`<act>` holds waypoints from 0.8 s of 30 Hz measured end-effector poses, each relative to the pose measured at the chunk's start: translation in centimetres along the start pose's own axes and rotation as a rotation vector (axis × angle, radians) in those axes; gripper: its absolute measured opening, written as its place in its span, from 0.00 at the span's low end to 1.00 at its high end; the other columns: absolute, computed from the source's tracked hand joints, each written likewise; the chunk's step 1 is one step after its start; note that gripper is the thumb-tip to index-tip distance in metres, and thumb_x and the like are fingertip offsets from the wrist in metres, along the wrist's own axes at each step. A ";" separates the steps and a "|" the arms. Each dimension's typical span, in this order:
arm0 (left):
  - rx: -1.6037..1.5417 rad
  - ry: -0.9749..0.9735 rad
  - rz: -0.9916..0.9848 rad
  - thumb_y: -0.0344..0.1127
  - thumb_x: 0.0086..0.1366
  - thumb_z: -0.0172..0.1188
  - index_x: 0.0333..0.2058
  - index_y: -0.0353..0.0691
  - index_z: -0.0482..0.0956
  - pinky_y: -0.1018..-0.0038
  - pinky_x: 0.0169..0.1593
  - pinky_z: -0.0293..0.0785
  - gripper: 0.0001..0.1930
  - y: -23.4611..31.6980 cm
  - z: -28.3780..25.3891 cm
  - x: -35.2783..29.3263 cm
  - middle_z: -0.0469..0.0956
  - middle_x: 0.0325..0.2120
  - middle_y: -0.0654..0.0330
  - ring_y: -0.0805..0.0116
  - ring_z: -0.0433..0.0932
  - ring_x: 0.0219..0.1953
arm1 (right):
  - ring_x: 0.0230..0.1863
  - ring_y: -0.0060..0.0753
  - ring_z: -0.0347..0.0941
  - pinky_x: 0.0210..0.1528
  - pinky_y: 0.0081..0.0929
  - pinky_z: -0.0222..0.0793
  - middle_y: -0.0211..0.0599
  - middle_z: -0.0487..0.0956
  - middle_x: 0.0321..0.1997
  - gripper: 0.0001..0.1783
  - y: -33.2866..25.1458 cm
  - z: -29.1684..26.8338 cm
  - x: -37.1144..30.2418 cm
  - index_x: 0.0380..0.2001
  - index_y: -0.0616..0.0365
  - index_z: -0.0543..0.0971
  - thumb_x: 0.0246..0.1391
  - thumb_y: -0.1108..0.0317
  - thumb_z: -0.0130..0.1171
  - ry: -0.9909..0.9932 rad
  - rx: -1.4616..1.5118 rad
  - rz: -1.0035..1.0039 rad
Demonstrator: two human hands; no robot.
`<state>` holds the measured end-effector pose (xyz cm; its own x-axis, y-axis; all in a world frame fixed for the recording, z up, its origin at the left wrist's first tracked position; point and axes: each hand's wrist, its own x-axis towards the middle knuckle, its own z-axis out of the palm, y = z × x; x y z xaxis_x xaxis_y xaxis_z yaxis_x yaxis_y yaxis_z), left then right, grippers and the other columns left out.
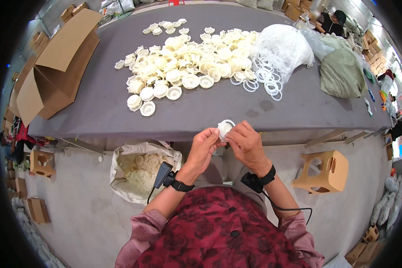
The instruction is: Assembling white plastic components by fitting rings onto circular caps.
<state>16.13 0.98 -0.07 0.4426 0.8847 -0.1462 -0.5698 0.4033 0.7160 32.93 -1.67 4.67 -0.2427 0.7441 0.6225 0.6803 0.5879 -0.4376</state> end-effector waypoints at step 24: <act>-0.258 -0.070 0.066 0.32 0.70 0.59 0.48 0.38 0.74 0.71 0.58 0.72 0.11 -1.6 -0.4 -3.3 0.78 0.46 0.61 0.71 0.76 0.51 | 0.32 0.26 0.76 0.34 0.23 0.72 0.36 0.76 0.33 0.06 -5.0 1.0 -2.8 0.34 0.63 0.78 0.52 0.81 0.62 0.310 0.377 0.449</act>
<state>15.33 -2.49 -0.99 0.4407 0.8962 -0.0508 -0.7525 0.3997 0.5234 29.54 -6.39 4.48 0.2564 0.8502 0.4599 0.3668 0.3546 -0.8601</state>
